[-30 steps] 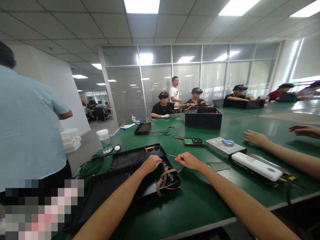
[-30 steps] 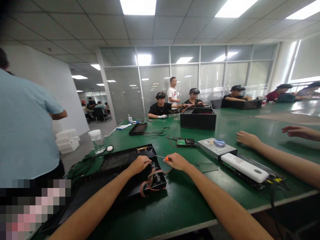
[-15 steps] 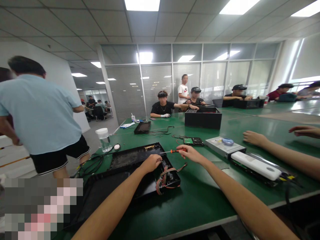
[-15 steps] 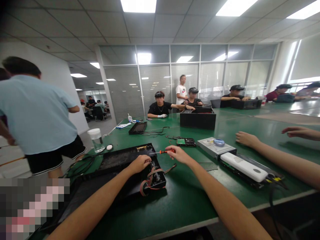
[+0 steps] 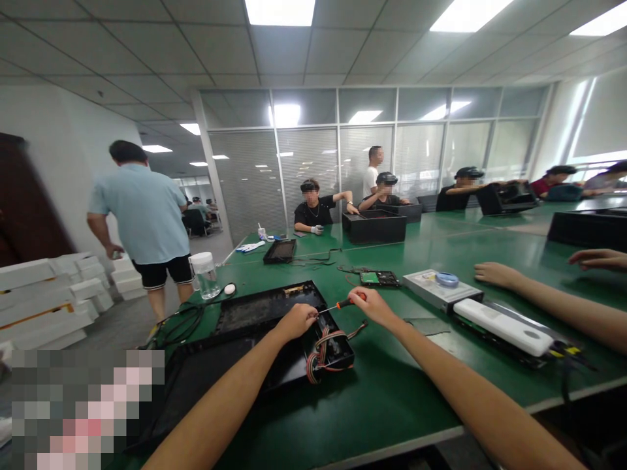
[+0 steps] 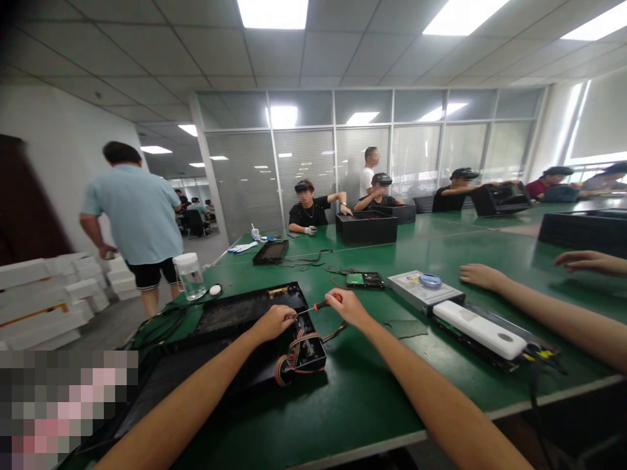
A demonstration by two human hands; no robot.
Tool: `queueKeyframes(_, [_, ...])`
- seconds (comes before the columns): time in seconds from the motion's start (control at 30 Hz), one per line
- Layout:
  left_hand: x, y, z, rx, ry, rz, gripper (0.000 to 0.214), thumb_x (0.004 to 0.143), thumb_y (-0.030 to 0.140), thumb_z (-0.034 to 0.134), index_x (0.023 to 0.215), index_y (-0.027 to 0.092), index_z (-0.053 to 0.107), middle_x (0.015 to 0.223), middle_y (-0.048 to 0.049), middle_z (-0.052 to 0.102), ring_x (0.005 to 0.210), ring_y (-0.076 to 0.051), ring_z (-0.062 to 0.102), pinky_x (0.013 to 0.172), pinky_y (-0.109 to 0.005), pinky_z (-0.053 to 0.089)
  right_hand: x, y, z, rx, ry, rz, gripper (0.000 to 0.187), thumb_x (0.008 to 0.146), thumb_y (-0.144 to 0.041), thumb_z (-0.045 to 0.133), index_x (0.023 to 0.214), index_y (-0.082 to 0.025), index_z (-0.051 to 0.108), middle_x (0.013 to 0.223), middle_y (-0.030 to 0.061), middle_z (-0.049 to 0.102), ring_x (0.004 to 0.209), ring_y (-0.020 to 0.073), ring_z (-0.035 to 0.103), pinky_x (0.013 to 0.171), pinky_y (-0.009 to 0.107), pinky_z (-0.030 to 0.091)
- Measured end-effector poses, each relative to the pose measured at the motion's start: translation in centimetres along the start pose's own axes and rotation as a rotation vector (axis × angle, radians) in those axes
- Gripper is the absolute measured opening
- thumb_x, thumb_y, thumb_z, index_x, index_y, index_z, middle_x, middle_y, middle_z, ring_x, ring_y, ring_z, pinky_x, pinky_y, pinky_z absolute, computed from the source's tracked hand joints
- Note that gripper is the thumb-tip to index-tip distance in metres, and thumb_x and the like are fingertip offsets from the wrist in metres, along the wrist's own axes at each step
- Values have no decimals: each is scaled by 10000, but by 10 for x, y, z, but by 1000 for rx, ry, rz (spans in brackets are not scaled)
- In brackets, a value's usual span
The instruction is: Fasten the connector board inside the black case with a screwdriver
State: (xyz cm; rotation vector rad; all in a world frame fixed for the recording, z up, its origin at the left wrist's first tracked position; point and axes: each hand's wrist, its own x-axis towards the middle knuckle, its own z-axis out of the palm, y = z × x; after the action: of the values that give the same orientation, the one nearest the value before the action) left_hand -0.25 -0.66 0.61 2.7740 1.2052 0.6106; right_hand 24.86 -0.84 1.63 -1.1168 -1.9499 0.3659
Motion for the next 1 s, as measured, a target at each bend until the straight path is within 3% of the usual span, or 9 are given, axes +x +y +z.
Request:
queueKeyframes(0.33, [-2,6,-5,-2,-12,-9,190,764,140,475,851,159,643,808,-33,636,760,-147,553,717,-224,400,-1,-15,-4,-201,-38,-46,333,812,-392,388,748,-164,623,660,20,608,596,135,516,550,223,338])
queueKeyframes(0.53, [-3,9,-8,19,-8,1,174,742,110,485,826,154,631,756,-22,620,712,-135,544,677,-214,392,19,-53,-16,-566,-87,-64,446,846,-467,316,700,-167,612,659,80,623,653,186,551,576,255,312])
queueKeyframes(0.6, [-3,10,-9,25,-11,-2,170,733,93,483,805,152,625,729,-16,610,691,-131,537,655,-210,385,32,-68,-19,-618,-134,-80,415,852,-457,317,865,-155,601,734,102,640,686,209,563,592,265,321])
queueKeyframes(0.7, [-2,13,-9,35,-14,-20,146,729,93,489,776,149,615,707,-12,597,682,-130,528,645,-210,377,54,-89,-22,-542,-302,-140,402,858,-379,346,1159,-132,447,840,102,649,704,199,574,605,257,346])
queueKeyframes(0.8, [-2,13,-8,42,-14,-33,124,731,99,493,755,144,606,689,-12,585,670,-129,521,633,-210,371,73,-107,-19,-561,-454,-198,405,869,-424,312,1039,-136,541,863,114,650,767,208,587,643,264,369])
queueKeyframes(0.9, [-2,11,-6,29,-6,-33,122,740,107,485,748,143,601,688,-15,584,665,-130,518,629,-212,368,82,-121,-14,-723,-425,-155,528,854,-517,279,857,-112,618,892,172,642,853,260,584,695,309,379])
queueKeyframes(1.0, [-3,9,-5,16,-1,-32,119,743,116,483,732,144,598,683,-16,584,652,-129,514,623,-213,363,82,-131,-8,-714,-450,-151,485,847,-484,320,981,-103,588,922,167,643,816,246,596,683,310,392])
